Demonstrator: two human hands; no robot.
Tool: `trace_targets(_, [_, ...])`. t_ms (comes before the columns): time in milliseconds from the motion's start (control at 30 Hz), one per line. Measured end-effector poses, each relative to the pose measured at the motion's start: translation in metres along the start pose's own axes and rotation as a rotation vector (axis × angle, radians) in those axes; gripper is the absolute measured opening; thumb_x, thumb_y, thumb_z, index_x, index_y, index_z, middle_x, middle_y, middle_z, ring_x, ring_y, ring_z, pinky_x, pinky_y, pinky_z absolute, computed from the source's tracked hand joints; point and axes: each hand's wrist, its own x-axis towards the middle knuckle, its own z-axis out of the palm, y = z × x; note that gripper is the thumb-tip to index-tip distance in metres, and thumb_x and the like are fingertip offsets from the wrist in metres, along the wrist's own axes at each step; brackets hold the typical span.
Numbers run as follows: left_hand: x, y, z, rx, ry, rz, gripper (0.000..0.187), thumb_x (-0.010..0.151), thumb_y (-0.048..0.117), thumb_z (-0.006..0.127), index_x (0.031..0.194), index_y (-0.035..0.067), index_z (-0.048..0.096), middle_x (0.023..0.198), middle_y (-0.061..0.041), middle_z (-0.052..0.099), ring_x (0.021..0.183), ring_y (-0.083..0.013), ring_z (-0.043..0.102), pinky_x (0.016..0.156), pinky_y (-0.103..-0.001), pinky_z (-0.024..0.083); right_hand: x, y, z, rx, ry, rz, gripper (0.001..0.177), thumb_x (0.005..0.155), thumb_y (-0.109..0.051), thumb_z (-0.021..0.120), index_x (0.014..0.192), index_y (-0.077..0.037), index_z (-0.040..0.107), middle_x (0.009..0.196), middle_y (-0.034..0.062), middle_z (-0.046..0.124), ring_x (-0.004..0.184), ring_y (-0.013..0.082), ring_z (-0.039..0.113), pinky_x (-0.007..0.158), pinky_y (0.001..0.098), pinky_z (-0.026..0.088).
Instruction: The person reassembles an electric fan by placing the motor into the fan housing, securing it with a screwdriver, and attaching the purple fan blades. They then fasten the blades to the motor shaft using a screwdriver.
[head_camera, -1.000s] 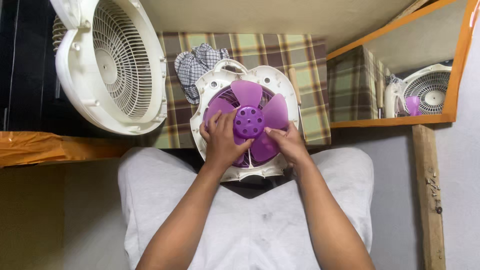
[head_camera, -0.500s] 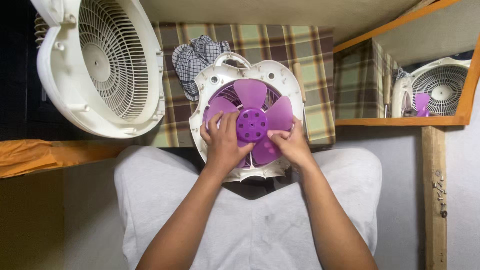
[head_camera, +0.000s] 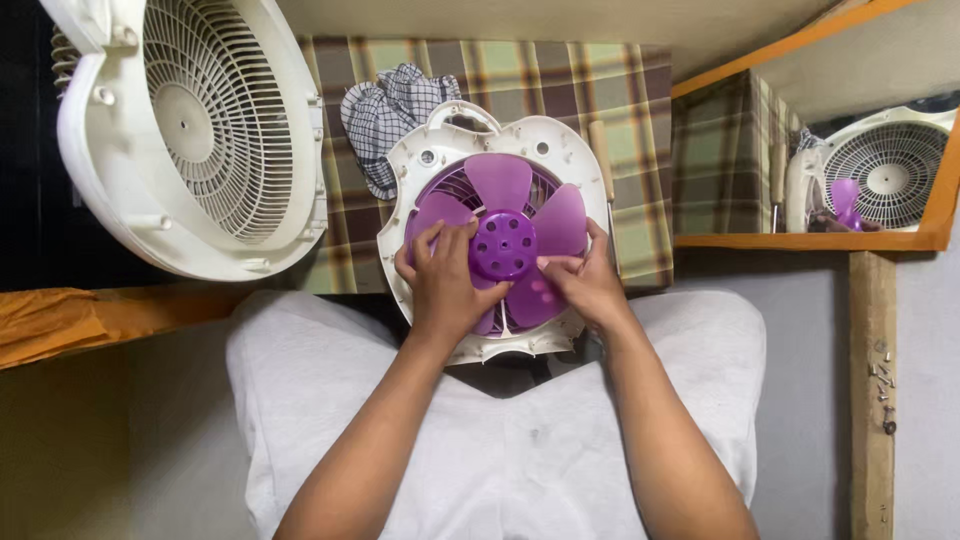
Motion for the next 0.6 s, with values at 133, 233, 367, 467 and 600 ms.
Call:
trace_targets(133, [-0.003, 0.001, -0.001, -0.018, 0.029, 0.015, 0.092, 0.062, 0.047, 0.092, 0.138, 0.012, 0.055, 0.136, -0.006, 0.061, 0.139, -0.0303, 0.038, 0.113, -0.058, 0.013, 0.003, 0.005, 0.001, 0.005, -0.001, -0.020, 0.091, 0.089, -0.004, 0.071, 0.155, -0.011, 0.009, 0.107, 0.0214, 0.074, 0.075, 0.0222, 0.074, 0.059, 0.0325, 0.060])
trace_targets(233, [0.000, 0.002, -0.003, -0.032, -0.002, -0.028, 0.094, 0.060, 0.047, 0.094, 0.138, 0.012, 0.055, 0.136, -0.007, 0.060, 0.138, -0.0310, 0.038, 0.112, -0.059, 0.012, 0.003, 0.006, 0.001, 0.014, 0.002, -0.031, 0.091, 0.088, -0.005, 0.072, 0.155, -0.011, 0.010, 0.108, 0.0223, 0.073, 0.075, 0.0233, 0.073, 0.056, 0.0325, 0.058])
trace_targets(367, [0.001, 0.004, -0.007, -0.062, -0.036, -0.051, 0.094, 0.059, 0.044, 0.093, 0.139, 0.013, 0.054, 0.138, -0.007, 0.060, 0.139, -0.0315, 0.039, 0.114, -0.060, 0.013, -0.001, 0.003, 0.001, -0.017, 0.013, -0.052, 0.094, 0.088, -0.009, 0.075, 0.154, -0.009, 0.009, 0.108, 0.0226, 0.073, 0.076, 0.0241, 0.073, 0.058, 0.0339, 0.060])
trace_targets(467, [0.001, 0.002, -0.007, -0.052, -0.033, -0.007, 0.094, 0.060, 0.042, 0.093, 0.140, 0.012, 0.053, 0.140, -0.008, 0.059, 0.141, -0.0324, 0.039, 0.114, -0.063, 0.010, -0.003, 0.001, 0.003, 0.017, 0.000, -0.098, 0.097, 0.086, -0.009, 0.073, 0.153, -0.006, 0.003, 0.109, 0.0224, 0.074, 0.078, 0.0239, 0.075, 0.064, 0.0354, 0.065])
trace_targets(600, [0.001, -0.001, -0.008, -0.034, -0.051, 0.050, 0.097, 0.060, 0.042, 0.092, 0.143, 0.011, 0.051, 0.142, -0.008, 0.058, 0.144, -0.0326, 0.036, 0.115, -0.066, 0.007, -0.011, 0.001, 0.001, -0.069, 0.018, -0.022, 0.094, 0.088, -0.012, 0.074, 0.154, -0.006, 0.008, 0.112, 0.0235, 0.071, 0.087, 0.0282, 0.073, 0.071, 0.0409, 0.063])
